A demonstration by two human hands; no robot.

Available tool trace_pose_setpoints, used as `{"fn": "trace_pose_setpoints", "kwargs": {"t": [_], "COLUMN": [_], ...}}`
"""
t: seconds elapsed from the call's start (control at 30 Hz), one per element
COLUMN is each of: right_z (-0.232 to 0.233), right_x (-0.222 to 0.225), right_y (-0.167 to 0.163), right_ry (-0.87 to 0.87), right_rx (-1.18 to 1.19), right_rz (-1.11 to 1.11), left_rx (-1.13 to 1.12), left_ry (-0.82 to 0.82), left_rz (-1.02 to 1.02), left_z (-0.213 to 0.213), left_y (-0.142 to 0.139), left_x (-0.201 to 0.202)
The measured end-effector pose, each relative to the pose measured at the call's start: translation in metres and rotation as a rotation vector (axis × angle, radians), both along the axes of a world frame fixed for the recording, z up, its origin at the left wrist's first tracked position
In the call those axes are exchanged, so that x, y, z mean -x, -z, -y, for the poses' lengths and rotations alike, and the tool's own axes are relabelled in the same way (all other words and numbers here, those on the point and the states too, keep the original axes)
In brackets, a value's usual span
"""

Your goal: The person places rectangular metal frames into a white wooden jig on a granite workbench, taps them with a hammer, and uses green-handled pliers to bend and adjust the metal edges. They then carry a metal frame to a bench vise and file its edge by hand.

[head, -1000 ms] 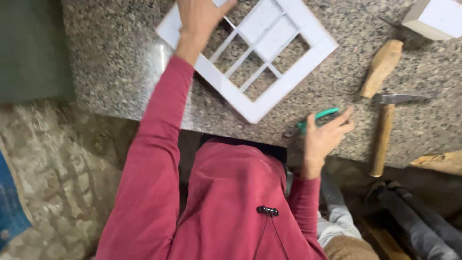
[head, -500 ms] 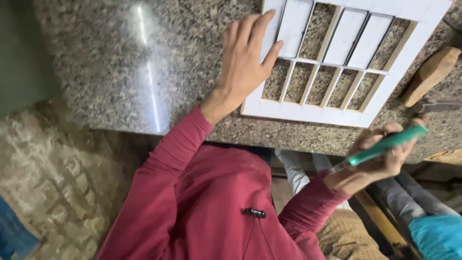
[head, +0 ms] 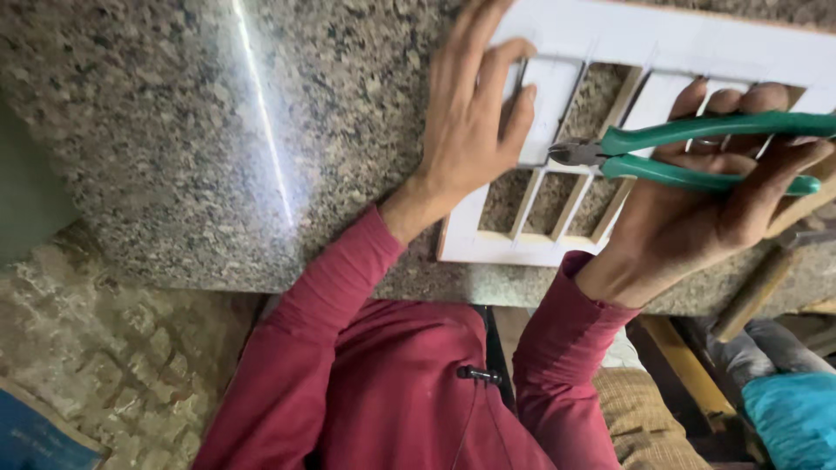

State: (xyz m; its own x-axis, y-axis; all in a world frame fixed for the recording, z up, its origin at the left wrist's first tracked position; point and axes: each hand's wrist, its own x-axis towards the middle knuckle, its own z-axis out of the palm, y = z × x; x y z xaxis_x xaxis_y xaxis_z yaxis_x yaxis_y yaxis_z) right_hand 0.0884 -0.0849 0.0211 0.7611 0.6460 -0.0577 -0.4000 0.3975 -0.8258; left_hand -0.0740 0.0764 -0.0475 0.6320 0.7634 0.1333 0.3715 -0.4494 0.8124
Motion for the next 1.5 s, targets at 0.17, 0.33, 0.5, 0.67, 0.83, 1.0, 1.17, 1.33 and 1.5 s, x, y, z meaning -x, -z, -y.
{"fn": "trace_pose_setpoints", "kwargs": {"t": [0.17,0.33,0.5,0.67,0.83,1.0,1.17,1.33,1.5], "right_z": [-0.033,-0.046,-0.05,-0.064,-0.076,-0.081,-0.077,-0.068,-0.062], "right_x": [0.004,0.016,0.022,0.025,0.03,0.042,0.046,0.039,0.038], "right_y": [-0.006,-0.003,0.002,0.009,0.012,0.001,-0.017,-0.007,0.012], "right_ry": [0.017,0.256,0.261,0.258,0.151,0.11,0.081,0.078,0.092], "right_rx": [0.108,0.025,0.098,0.122,-0.031,0.089,0.198,0.137,0.068], "right_rz": [0.117,-0.146,0.009,0.21,0.57,0.429,0.198,0.185,0.192], "left_rx": [0.073,0.176,0.162,0.179,0.182,0.186,0.174,0.185,0.189], "left_ry": [-0.025,-0.05,-0.047,-0.048,-0.038,-0.021,-0.024,-0.025,-0.024], "left_rz": [0.047,0.187,0.16,0.159,0.147,0.146,0.152,0.161,0.159], "left_z": [0.006,0.021,0.023,0.021,0.021,0.018,0.017,0.019,0.017], "left_y": [-0.007,-0.007,-0.006,-0.009,-0.011,-0.014,-0.012,-0.011,-0.012], "left_x": [0.008,0.02,0.021,0.02,0.022,0.023,0.022,0.023,0.023]}}
